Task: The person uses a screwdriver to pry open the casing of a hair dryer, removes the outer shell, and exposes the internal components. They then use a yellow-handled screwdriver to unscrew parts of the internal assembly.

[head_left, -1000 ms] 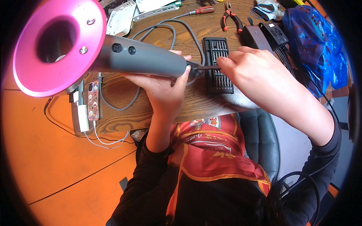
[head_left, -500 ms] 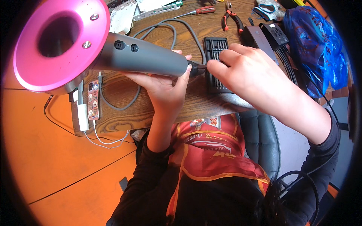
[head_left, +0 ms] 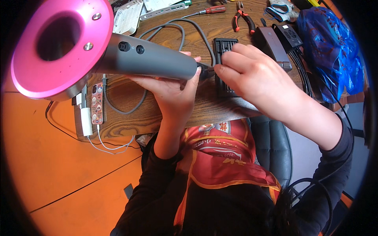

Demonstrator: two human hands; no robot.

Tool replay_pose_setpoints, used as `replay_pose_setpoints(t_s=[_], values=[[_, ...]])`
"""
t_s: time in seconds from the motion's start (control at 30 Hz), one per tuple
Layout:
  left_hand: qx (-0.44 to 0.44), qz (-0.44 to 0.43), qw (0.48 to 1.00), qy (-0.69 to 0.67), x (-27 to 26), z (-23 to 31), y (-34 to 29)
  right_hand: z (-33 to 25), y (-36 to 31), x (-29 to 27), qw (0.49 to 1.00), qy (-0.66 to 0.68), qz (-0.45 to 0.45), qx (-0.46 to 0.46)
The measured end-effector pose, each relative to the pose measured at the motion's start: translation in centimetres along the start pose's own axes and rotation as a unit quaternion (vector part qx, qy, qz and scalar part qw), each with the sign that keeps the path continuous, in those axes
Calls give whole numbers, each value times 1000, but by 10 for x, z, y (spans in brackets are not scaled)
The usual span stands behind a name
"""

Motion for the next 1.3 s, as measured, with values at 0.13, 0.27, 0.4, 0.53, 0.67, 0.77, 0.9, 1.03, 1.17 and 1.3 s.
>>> replay_pose_setpoints(t_s=[0.13,0.27,0.4,0.53,0.67,0.77,0.9,1.03,1.17,1.3], values=[[15,17,999,24,0,2,-1,-6,2,8,997,-74,20,-28],[24,31,999,-23,-2,1,-1,-15,5,12,992,-81,63,-74],[3,57,998,-1,-9,-3,2,-20,9,13,953,-239,128,-136],[-15,119,991,-53,-19,-4,2,-18,15,11,898,-324,267,-133],[-57,180,973,-134,-26,-12,-1,-7,20,11,877,-265,393,-77],[-51,210,968,-130,-30,-12,-1,9,26,15,911,-51,407,-45],[-55,233,962,-129,-33,-15,-3,18,31,35,921,170,348,35],[-43,242,962,-120,-32,-18,-2,18,34,46,891,236,387,36],[-33,244,960,-132,-29,-24,3,33,37,56,835,343,425,71],[-12,223,970,-99,-23,-24,0,38,33,53,803,410,430,55]])
Point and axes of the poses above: each hand's wrist, its own y-axis towards the middle knuckle, its own x-axis out of the palm, z = x × y, the point moved 7 cm from there along y, towards the middle knuckle, and after that the axes turned 9 degrees about -x, right-handed, at the moved point
